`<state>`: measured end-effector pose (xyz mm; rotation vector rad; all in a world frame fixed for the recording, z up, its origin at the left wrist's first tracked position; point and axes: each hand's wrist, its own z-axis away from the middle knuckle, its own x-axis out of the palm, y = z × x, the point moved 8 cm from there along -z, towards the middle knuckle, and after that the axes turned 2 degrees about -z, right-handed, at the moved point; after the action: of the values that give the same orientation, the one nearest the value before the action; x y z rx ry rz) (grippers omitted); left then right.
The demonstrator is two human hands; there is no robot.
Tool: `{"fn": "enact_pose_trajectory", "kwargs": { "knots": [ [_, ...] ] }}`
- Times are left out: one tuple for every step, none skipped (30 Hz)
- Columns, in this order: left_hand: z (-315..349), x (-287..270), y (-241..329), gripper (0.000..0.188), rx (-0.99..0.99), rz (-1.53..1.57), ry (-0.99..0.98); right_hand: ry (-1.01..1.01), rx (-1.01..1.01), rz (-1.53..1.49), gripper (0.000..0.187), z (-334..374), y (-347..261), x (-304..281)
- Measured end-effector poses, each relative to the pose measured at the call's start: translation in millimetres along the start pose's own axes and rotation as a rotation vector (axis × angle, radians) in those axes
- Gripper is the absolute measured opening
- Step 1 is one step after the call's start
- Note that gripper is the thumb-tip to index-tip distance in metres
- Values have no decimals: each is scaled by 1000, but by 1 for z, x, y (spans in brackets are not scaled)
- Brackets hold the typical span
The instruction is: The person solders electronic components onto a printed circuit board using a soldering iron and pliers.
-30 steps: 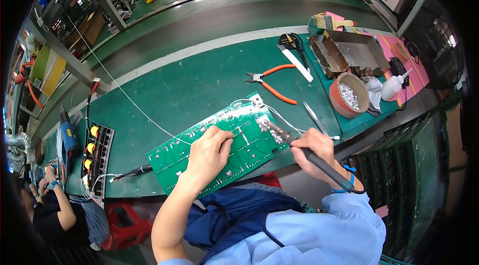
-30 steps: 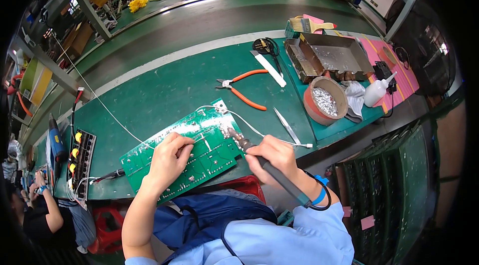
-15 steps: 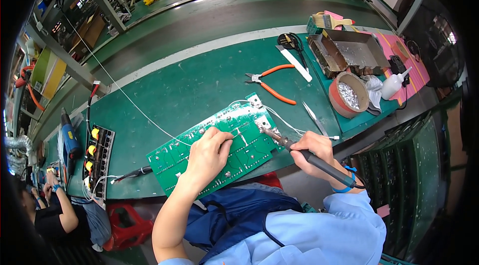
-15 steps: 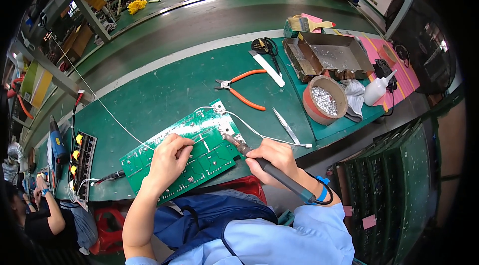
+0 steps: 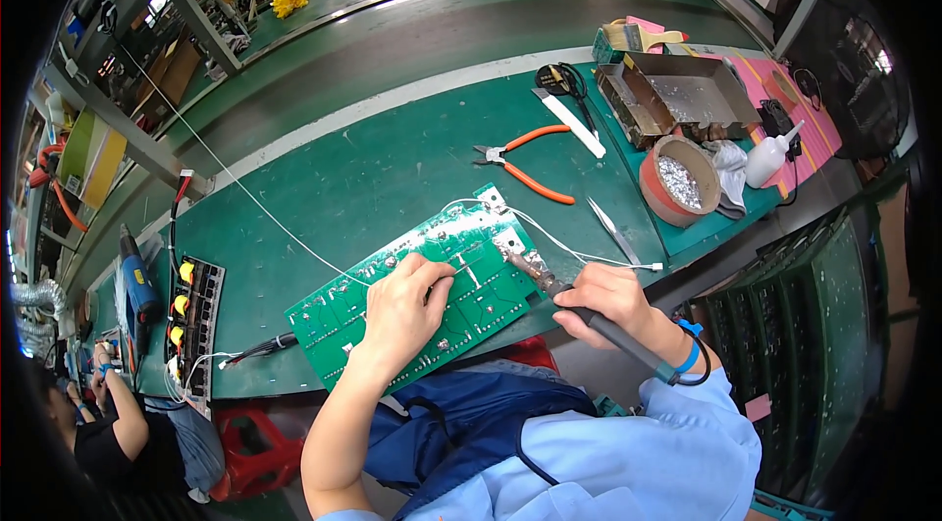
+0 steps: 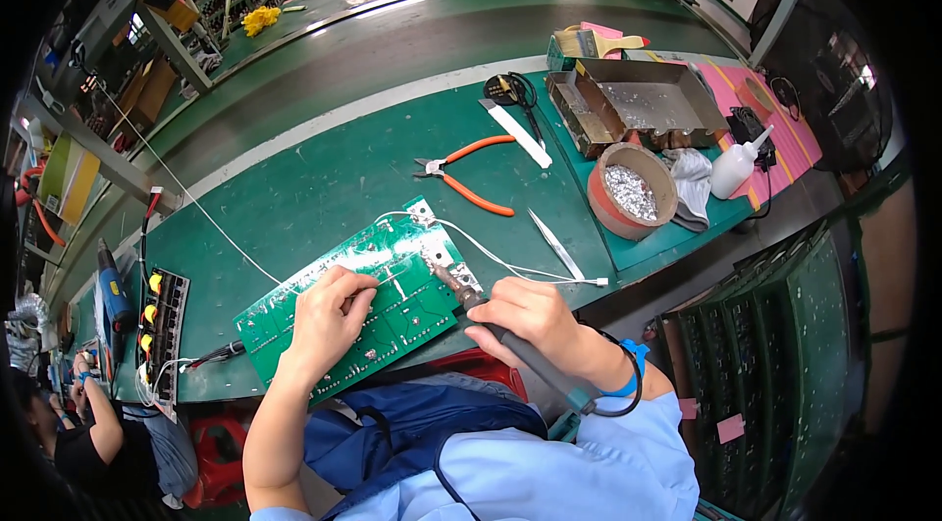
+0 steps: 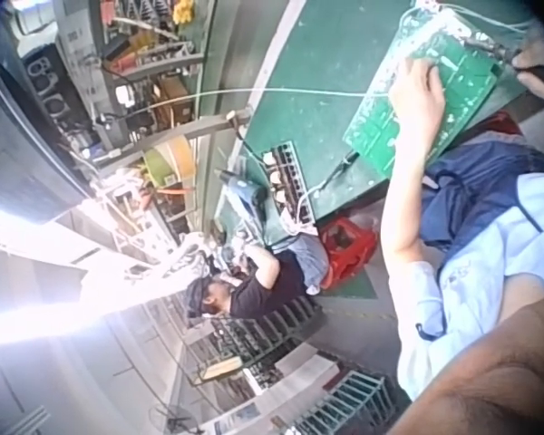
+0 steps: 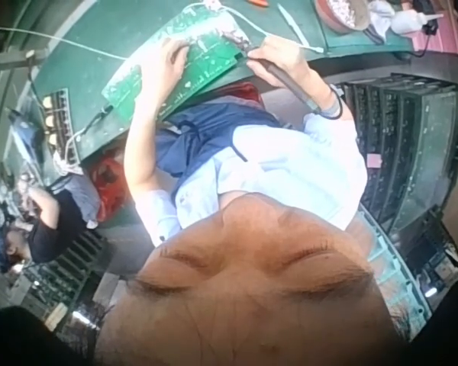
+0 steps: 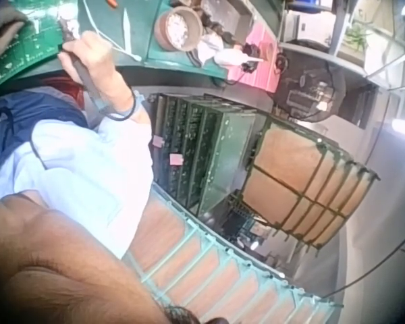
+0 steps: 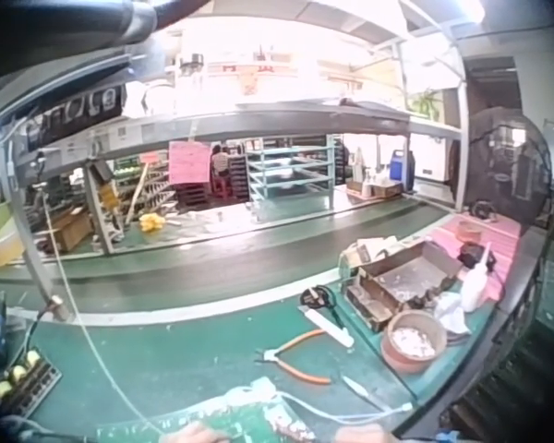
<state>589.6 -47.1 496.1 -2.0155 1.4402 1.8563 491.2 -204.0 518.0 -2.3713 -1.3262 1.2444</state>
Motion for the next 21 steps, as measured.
{"fn": "enact_pose_trajectory", "kwargs": {
  "knots": [
    [0, 0, 0, 6, 1, -5, 5, 0, 0, -2, 19, -2, -3, -1],
    [1, 0, 0, 6, 0, -6, 5, -48, -36, 43, 19, -4, -11, 4],
    [1, 1, 0, 6, 1, 1, 5, -96, -73, 87, 20, -5, -16, 9],
    [1, 1, 1, 5, 4, 9, 5, -96, -72, 88, 20, -6, -18, 10],
    [0, 1, 1, 5, 5, 9, 5, -108, -86, 106, 20, -6, -20, 12],
    [0, 1, 1, 5, 5, 7, 2, -121, -100, 124, 20, -6, -22, 13],
    [0, 1, 1, 5, 4, 5, 1, -120, -100, 125, 20, -6, -22, 12],
    [0, 1, 2, 5, 4, 6, 0, -123, -113, 143, 20, -6, -23, 12],
    [0, 1, 1, 5, 3, 12, 0, -126, -126, 161, 19, -6, -24, 12],
    [0, 1, 0, 5, -1, 17, 0, -129, -141, 177, 19, -6, -24, 13],
    [1, 0, -1, 5, -2, 16, 0, -128, -141, 175, 19, -6, -25, 12],
    [1, -1, -2, 5, -9, 19, 8, -103, -147, 173, 18, -5, -26, 10],
    [1, -2, -2, 5, -13, 25, 14, -78, -150, 173, 17, -3, -28, 7],
    [1, -2, -1, 5, -12, 25, 13, -77, -148, 174, 17, -3, -29, 9],
    [1, -3, -1, 5, -26, 22, 10, -70, -142, 174, 17, -4, -29, 11],
    [0, -4, -1, 5, -39, 19, 8, -62, -135, 175, 16, -5, -29, 14],
    [0, -5, -1, 5, -35, 19, 6, -38, -125, 209, 15, -7, -29, 16],
    [0, -5, 0, 5, -38, 21, 3, -35, -123, 211, 15, -8, -30, 17],
    [1, -5, -1, 6, -43, 24, 3, -32, -99, 230, 15, -9, -32, 19],
    [2, -5, -1, 6, -43, 22, 3, -29, -74, 249, 15, -10, -32, 20],
    [2, -5, -2, 6, -47, 30, 5, -32, -60, 263, 14, -11, -34, 21]
  ]
}}
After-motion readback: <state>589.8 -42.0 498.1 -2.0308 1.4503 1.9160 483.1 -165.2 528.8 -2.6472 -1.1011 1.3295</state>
